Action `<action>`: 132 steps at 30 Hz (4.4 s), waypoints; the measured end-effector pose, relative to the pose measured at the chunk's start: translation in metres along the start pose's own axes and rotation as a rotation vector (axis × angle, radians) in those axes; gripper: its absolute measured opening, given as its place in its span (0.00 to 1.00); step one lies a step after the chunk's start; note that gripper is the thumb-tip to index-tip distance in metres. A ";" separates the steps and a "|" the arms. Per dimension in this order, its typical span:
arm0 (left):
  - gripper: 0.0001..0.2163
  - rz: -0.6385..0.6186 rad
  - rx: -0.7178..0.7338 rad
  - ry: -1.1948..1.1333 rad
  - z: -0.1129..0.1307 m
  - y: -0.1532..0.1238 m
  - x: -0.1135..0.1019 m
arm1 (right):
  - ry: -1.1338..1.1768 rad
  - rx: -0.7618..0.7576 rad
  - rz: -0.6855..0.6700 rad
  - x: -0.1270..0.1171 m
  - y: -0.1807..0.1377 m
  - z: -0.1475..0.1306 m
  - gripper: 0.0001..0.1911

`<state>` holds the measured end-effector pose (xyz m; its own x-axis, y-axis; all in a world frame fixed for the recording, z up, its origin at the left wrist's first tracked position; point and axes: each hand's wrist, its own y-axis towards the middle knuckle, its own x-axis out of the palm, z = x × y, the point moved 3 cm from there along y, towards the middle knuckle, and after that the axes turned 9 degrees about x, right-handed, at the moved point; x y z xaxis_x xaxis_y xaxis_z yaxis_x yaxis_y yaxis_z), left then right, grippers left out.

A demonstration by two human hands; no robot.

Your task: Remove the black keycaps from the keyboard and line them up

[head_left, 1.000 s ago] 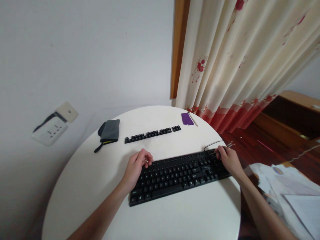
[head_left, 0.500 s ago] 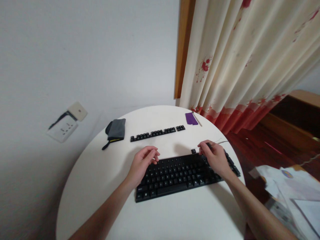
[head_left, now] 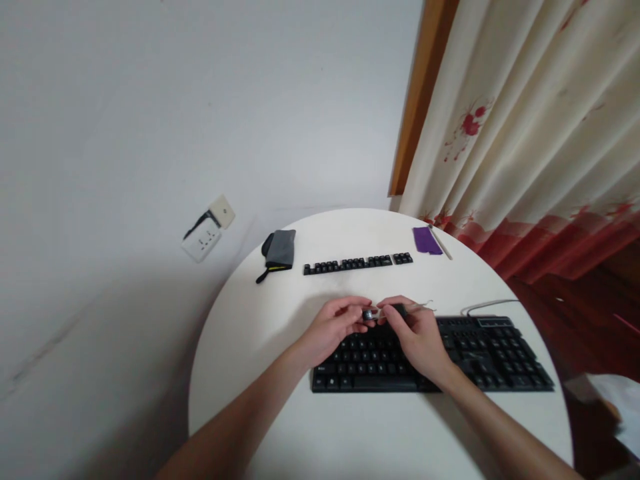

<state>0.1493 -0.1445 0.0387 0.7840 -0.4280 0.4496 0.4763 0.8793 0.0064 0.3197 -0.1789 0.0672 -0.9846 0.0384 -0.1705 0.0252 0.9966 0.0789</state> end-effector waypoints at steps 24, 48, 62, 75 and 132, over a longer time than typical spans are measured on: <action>0.12 -0.072 -0.006 0.276 -0.003 0.001 0.001 | -0.161 -0.087 0.031 0.007 -0.017 0.008 0.10; 0.11 -0.094 -0.001 0.252 -0.005 0.001 0.001 | -0.150 -0.027 0.104 0.002 -0.014 0.015 0.14; 0.05 -0.049 0.033 0.376 0.001 0.002 0.002 | -0.132 -0.038 0.094 0.001 -0.014 0.013 0.11; 0.07 -0.076 -0.055 0.165 -0.005 -0.001 0.003 | -0.140 -0.044 0.109 0.001 -0.013 0.015 0.12; 0.11 0.205 0.118 0.187 0.011 0.004 -0.007 | -0.925 0.049 0.055 -0.146 0.173 0.097 0.07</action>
<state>0.1416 -0.1356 0.0457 0.9240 -0.2602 0.2803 0.2593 0.9649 0.0410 0.4845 -0.0046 0.0105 -0.4529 0.1084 -0.8850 0.0957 0.9928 0.0726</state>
